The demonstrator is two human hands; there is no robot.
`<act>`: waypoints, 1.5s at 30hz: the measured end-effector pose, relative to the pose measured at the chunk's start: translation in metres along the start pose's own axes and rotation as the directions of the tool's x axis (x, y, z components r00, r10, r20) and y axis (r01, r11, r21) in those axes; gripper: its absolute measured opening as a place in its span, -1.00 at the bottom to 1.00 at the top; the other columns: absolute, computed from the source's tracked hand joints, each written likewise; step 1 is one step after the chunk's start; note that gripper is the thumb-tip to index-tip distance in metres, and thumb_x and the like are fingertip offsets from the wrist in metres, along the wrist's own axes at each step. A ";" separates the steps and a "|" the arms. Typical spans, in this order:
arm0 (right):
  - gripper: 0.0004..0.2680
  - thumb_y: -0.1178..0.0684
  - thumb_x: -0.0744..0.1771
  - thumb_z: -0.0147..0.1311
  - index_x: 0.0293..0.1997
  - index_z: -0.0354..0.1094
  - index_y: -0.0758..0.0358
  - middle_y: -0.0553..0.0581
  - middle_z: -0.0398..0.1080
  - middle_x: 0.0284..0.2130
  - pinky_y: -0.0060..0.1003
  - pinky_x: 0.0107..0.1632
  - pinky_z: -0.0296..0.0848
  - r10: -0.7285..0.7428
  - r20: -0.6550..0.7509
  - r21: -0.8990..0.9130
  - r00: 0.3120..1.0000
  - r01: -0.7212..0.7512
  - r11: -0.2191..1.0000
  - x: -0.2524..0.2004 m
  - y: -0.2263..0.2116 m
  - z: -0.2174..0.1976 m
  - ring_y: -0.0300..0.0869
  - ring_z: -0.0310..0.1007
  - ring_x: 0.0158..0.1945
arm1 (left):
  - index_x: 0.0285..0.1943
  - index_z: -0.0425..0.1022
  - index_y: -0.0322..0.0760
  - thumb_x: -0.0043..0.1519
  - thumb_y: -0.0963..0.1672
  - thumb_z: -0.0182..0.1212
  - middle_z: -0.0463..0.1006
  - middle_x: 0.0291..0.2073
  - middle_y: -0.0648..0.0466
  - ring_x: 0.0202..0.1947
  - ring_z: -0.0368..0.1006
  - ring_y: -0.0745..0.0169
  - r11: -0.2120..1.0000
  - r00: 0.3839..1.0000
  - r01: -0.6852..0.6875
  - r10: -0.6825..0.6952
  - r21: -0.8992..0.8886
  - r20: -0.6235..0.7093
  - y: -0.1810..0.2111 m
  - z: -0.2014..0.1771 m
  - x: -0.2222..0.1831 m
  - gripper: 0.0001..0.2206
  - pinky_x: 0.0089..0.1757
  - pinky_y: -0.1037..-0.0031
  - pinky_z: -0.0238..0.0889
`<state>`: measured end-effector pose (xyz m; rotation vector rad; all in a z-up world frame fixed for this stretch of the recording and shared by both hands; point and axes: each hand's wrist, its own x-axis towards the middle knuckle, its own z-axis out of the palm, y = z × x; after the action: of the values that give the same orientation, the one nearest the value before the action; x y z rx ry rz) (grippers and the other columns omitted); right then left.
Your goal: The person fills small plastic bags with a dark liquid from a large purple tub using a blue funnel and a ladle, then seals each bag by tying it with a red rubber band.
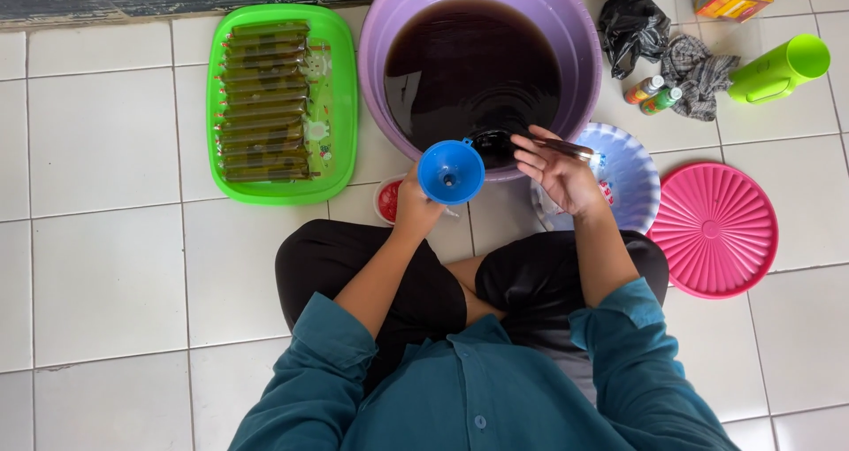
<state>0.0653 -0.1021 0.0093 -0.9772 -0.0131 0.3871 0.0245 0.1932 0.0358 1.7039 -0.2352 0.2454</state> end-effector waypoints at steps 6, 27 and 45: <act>-0.83 0.00 0.36 0.35 0.05 0.58 0.00 0.19 0.39 -0.16 -0.28 -0.26 0.51 -0.469 -0.075 -0.947 0.880 0.084 0.309 -0.005 -0.020 0.000 -0.02 0.54 -0.27 | -0.13 0.43 -0.20 0.22 -0.20 0.33 0.43 -0.35 0.07 -0.25 0.34 0.16 0.990 0.999 -0.044 0.047 0.130 -0.017 -0.008 0.003 0.003 -0.85 -0.06 0.34 0.20; -0.90 -0.11 0.37 0.18 -0.09 0.56 -0.11 -0.09 0.52 -0.39 -0.25 -0.10 0.42 -0.568 0.220 -0.975 0.793 0.192 -0.109 0.145 0.048 0.044 -0.14 0.57 -0.30 | -0.04 0.55 -0.20 0.24 -0.06 0.37 0.45 -0.15 0.03 0.02 0.17 0.14 0.981 0.994 0.100 -0.092 0.168 -0.056 -0.044 -0.002 0.039 -0.79 0.15 0.25 0.05; -0.92 0.09 0.36 0.27 -0.09 0.53 0.08 0.10 0.56 -0.38 -0.17 -0.22 0.53 -0.628 0.137 -0.989 0.766 0.144 -0.040 0.108 -0.005 -0.027 0.07 0.60 -0.28 | -0.01 0.55 -0.22 0.26 -0.04 0.36 0.45 -0.13 0.06 0.00 0.14 0.17 0.982 0.995 0.094 -0.091 0.165 -0.028 -0.046 0.000 0.043 -0.76 0.18 0.30 0.05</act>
<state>0.1720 -0.0908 -0.0194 -2.4009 -0.2691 -0.5659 0.0792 0.1994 0.0054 1.8715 -0.1225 0.2183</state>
